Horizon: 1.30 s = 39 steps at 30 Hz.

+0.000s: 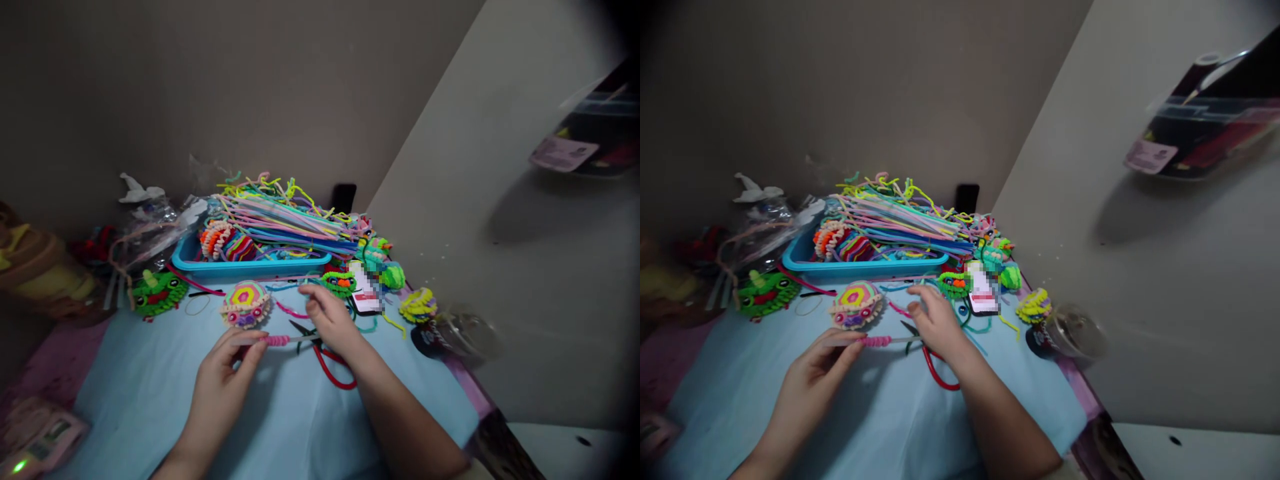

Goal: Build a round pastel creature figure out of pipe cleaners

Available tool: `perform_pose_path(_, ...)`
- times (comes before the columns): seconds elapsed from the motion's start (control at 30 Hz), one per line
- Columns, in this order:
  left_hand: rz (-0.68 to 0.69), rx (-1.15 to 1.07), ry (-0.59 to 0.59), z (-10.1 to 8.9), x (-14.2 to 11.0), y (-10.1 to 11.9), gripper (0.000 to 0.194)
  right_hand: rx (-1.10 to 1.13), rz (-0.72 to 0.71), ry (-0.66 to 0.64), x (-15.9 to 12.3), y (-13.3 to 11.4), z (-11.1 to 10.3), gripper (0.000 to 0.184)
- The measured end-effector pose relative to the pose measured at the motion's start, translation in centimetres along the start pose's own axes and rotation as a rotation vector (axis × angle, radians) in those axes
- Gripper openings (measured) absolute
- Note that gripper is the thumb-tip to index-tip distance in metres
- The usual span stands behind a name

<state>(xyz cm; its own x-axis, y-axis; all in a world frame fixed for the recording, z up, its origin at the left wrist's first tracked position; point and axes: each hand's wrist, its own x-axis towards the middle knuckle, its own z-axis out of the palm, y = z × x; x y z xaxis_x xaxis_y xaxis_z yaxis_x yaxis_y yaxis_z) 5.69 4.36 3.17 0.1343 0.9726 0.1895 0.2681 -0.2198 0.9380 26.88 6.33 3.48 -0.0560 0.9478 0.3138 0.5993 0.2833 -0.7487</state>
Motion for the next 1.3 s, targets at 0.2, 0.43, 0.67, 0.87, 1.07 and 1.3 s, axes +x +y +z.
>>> perform_pose_path(0.2,0.004,-0.063,-0.071,0.0,-0.2,0.0,0.015,0.197,-0.104,-0.327,-1.8,-4.5,1.2,0.027)
perform_pose_path(0.43,-0.124,-0.108,-0.037,0.4,-0.3,0.4,0.016,0.102,-0.098,-0.181,-2.7,-4.5,2.3,0.018)
perform_pose_path(0.67,-0.267,-0.117,-0.029,0.2,-0.1,0.9,0.022,0.029,-0.195,-0.150,-3.0,-4.8,2.5,0.020)
perform_pose_path(0.87,-0.213,-0.104,-0.023,0.2,-0.1,0.9,0.018,-0.009,-0.206,-0.163,-3.1,-4.6,2.7,0.030)
perform_pose_path(1.07,-0.220,-0.082,-0.025,0.3,0.0,0.6,0.021,-0.050,-0.273,-0.089,-3.2,-4.6,2.8,0.030)
perform_pose_path(1.3,-0.231,-0.042,-0.031,0.3,-0.3,0.7,0.028,-0.113,-0.265,0.000,-3.4,-4.7,3.1,0.027)
